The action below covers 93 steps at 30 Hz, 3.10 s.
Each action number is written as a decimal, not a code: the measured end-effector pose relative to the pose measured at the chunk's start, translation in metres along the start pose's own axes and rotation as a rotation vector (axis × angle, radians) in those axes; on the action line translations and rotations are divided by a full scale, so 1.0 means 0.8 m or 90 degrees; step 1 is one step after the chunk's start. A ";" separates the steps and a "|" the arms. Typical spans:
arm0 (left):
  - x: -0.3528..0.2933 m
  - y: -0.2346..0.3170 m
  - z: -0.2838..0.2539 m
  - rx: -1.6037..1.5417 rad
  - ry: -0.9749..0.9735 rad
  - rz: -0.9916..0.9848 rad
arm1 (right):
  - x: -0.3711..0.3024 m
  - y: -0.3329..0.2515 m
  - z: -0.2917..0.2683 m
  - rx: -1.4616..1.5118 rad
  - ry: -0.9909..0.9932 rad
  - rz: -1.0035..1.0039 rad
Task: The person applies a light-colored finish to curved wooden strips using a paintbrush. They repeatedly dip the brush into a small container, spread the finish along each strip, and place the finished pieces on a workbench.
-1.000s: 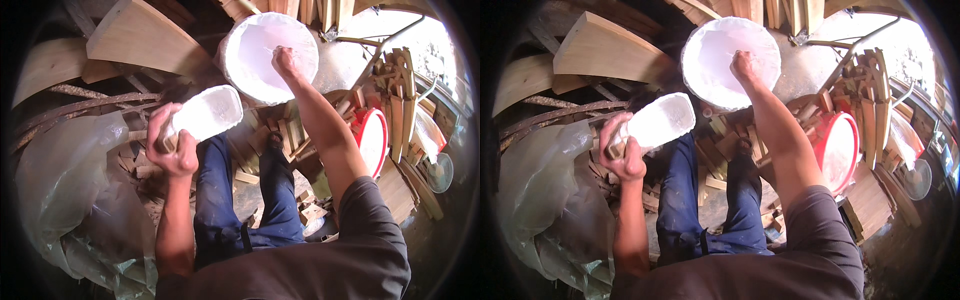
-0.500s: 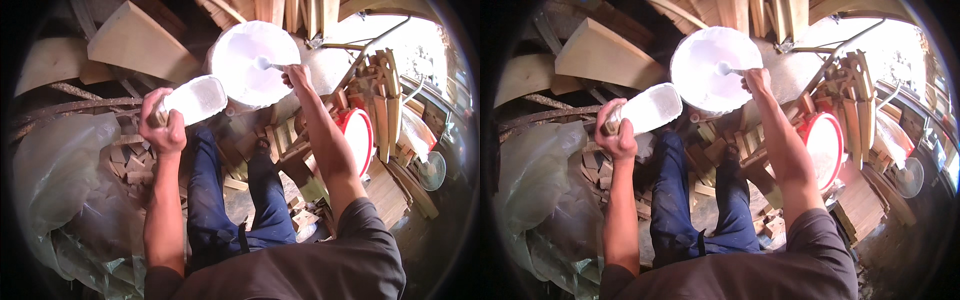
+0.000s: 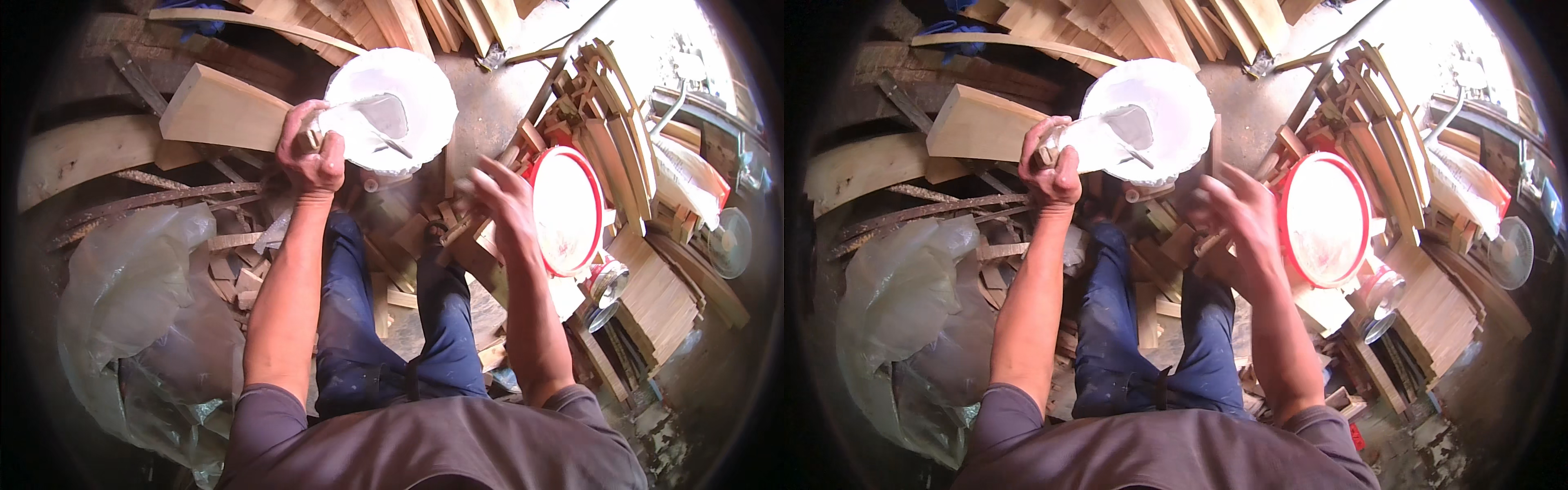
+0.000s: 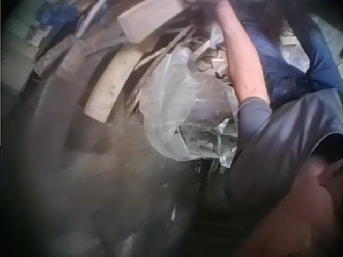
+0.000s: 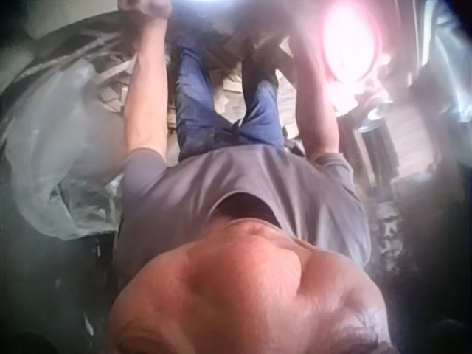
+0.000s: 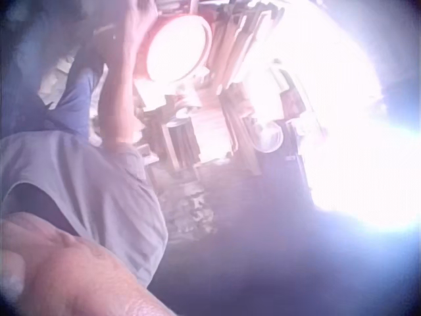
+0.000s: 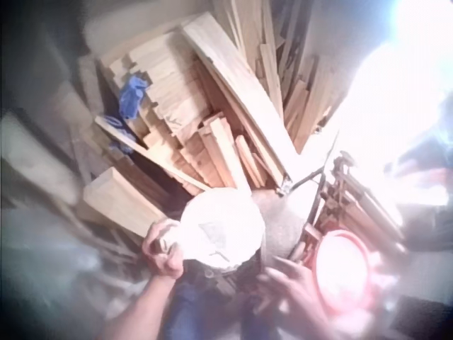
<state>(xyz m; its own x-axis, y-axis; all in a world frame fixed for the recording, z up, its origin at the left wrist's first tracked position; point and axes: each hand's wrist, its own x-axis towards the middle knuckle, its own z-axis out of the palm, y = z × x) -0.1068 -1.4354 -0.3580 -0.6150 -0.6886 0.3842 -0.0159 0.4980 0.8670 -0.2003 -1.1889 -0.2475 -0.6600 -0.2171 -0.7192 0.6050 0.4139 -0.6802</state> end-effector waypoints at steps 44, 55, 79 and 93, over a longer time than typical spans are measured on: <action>-0.081 0.006 -0.215 0.028 0.177 -0.214 | 0.220 0.193 0.061 -0.556 0.280 0.047; -0.093 0.004 -0.203 0.012 0.127 -0.220 | 0.214 0.160 0.084 -0.724 0.140 -0.386; -0.117 0.552 -0.145 0.047 0.087 0.178 | -0.331 -0.057 -0.119 -0.248 -0.059 -0.802; -0.271 0.729 -0.003 -0.177 -0.103 0.218 | -0.489 0.081 -0.363 -0.341 0.206 -0.812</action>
<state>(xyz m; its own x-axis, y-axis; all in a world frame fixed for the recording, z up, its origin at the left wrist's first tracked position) 0.0192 -0.9970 0.0647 -0.6636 -0.4076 0.6273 0.4075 0.5063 0.7600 -0.0321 -0.8200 0.0309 -0.7311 -0.5124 0.4504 -0.6646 0.3860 -0.6397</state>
